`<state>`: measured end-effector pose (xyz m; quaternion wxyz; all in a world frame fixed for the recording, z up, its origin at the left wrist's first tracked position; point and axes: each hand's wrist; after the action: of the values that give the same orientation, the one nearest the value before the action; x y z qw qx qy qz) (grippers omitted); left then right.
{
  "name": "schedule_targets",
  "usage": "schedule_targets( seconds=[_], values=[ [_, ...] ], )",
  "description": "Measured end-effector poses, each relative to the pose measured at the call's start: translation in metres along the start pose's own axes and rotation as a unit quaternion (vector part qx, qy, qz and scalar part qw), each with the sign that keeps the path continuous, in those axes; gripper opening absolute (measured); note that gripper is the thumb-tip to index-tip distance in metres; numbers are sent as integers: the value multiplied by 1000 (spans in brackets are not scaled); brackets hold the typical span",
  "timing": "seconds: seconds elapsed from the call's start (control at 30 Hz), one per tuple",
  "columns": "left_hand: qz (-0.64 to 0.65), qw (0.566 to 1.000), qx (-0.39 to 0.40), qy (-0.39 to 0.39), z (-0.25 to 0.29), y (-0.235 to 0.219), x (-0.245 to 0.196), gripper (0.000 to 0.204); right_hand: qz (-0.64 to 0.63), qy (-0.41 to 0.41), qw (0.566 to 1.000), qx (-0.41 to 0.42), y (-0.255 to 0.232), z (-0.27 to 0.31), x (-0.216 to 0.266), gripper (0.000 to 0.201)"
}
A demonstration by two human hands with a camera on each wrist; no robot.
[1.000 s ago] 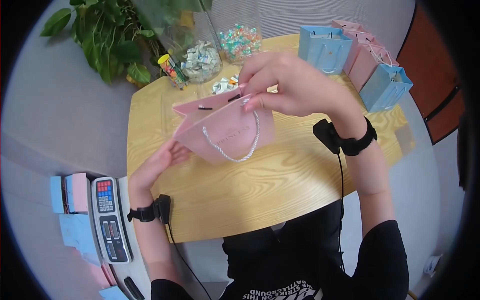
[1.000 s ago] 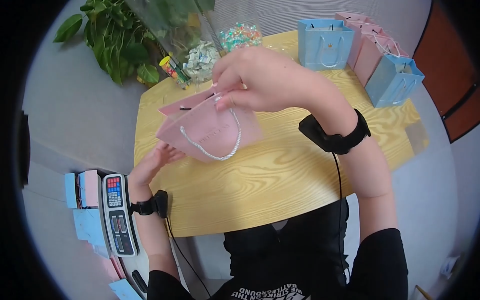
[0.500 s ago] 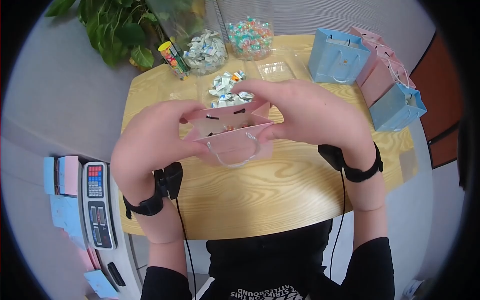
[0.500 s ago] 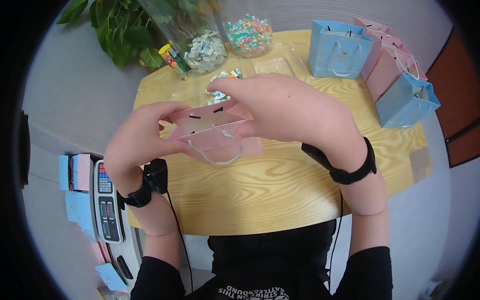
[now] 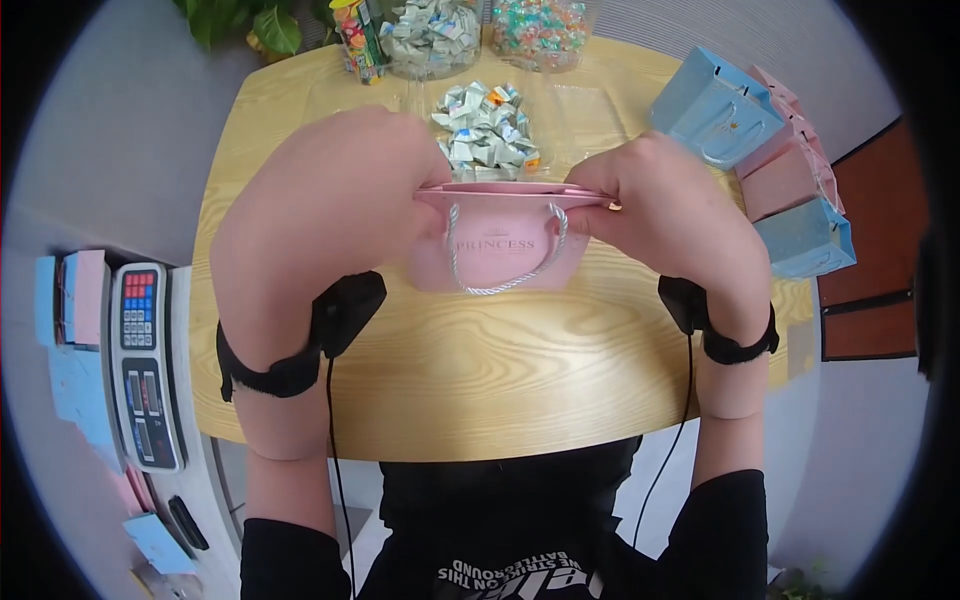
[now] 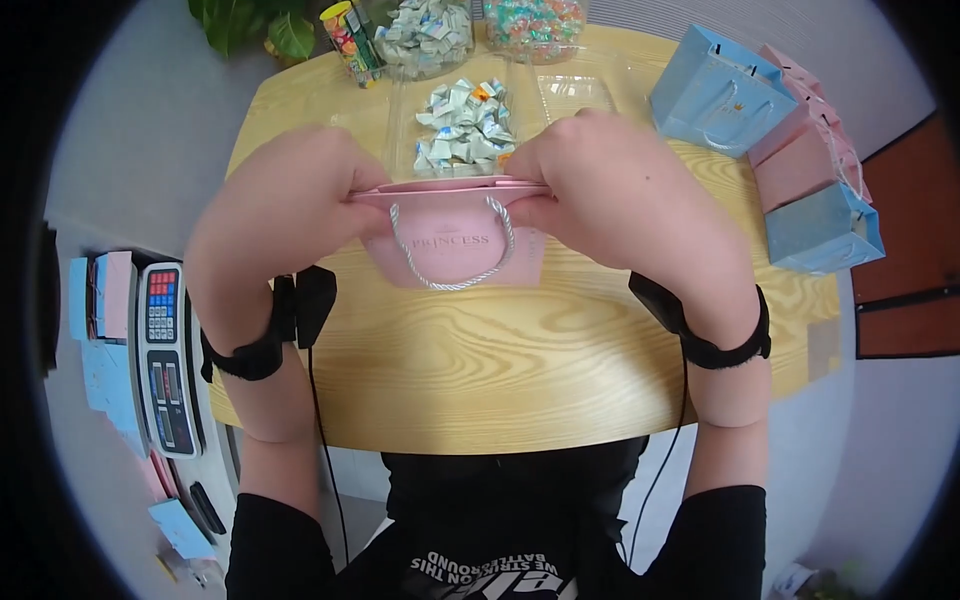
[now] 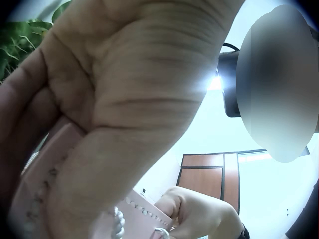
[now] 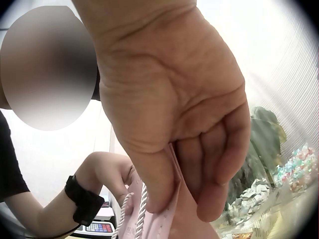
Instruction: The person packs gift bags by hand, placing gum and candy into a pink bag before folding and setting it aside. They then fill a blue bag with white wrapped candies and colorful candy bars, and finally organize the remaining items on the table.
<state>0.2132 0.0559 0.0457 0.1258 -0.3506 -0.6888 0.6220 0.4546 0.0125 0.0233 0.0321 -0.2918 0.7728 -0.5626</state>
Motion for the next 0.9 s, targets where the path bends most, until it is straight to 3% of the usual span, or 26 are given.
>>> schedule_targets(
  seconds=[0.2, 0.33, 0.4, 0.53, 0.67, 0.73, 0.87, 0.9],
  values=[
    [-10, 999, 19, -31, -3, -2, -5, 18, 37, -9, 999, -14, 1, 1, 2, 11],
    [-50, 994, -57, 78, 2, 9, -3, 15, 29, -21, 998, -47, 3, 5, 2, 11],
    [13, 999, 39, -19, 3, 6, -10, 14, 40, -19, 997, -58, -5, 12, 3, 11],
    [45, 995, 84, -21, 5, 0, -39, 15, 37, -15, 999, 1, -31, 36, 2, 11],
    [138, 988, 37, 60, -4, 16, -70, 23, 52, -13, 998, 22, -63, 76, -18, 12],
    [159, 982, 19, 96, -13, 32, -83, 24, 77, 16, 997, -10, -81, 95, -32, 12],
    [206, 955, -154, 144, -65, 55, -116, 30, 155, 50, 983, -78, -121, 113, -65, 11],
    [194, 957, -154, 152, -82, 57, -122, 30, 157, 51, 983, -77, -128, 113, -77, 11]
  ],
)
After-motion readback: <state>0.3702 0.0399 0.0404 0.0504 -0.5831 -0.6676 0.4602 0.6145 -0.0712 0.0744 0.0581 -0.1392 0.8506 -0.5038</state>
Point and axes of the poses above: each hand's wrist, its own z-axis away from the middle knuckle, its own y-axis out of the palm, x = y × z, and after that the axes turned 13 degrees about -x, right-handed
